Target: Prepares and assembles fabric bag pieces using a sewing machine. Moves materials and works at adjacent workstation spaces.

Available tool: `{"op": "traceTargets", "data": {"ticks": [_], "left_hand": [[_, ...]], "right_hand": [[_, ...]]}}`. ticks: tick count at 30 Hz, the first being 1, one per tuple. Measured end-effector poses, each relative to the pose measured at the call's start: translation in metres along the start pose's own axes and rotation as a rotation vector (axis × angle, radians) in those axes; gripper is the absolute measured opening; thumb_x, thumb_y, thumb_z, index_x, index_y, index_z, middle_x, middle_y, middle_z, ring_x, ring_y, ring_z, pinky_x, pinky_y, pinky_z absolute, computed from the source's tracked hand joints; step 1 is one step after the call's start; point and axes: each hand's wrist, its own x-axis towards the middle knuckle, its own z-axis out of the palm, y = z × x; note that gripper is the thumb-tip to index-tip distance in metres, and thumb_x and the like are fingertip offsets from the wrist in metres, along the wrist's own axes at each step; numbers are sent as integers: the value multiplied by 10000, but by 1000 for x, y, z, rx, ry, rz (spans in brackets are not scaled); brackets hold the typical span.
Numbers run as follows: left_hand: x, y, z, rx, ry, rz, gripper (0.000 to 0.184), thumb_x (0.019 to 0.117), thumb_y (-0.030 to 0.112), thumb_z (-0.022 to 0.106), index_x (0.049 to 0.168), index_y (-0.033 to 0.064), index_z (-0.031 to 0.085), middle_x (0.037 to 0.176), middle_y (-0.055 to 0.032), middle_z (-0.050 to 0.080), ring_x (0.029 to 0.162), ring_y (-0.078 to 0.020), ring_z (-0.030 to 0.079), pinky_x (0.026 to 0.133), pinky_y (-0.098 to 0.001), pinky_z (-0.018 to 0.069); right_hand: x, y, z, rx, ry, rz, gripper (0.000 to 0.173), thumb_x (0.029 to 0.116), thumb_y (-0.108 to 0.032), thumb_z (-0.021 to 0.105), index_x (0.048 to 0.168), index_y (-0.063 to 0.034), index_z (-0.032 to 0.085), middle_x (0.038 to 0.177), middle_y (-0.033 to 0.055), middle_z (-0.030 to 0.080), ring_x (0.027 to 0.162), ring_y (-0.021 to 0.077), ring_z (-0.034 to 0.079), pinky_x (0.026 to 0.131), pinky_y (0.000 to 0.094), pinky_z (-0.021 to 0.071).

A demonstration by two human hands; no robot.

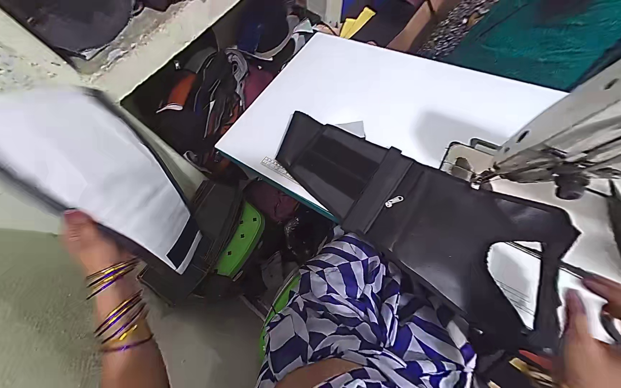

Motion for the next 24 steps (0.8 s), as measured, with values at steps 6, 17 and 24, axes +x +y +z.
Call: {"op": "traceTargets", "data": {"ticks": [6, 17, 24], "left_hand": [[-99, 126, 46, -738, -495, -18, 234, 930, 75, 593, 915, 231, 766, 888, 107, 771, 863, 13, 712, 824, -180, 579], [-177, 132, 211, -878, -884, -16, 955, 1003, 474, 577, 1597, 71, -53, 1686, -50, 190, 1500, -166, 348, 1149, -401, 411], [-264, 137, 298, 246, -1575, 836, 629, 1009, 429, 566, 1566, 166, 440, 1644, -85, 372, 1549, -382, 245, 1190, -715, 116]], "right_hand": [[15, -153, 113, 1200, -448, 244, 1072, 853, -618, 705, 1539, 86, 278, 1508, 125, 523, 1351, 192, 553, 1083, 367, 498], [-58, -67, -6, 1391, 572, 764, 320, 665, -93, 864, 969, -107, 764, 928, 53, 785, 860, 136, 764, 768, 335, 650], [-43, -63, -3, 501, 640, 870, 741, 735, 32, 687, 1377, 80, 320, 1115, 32, 625, 977, 4, 672, 846, 215, 589]]}}
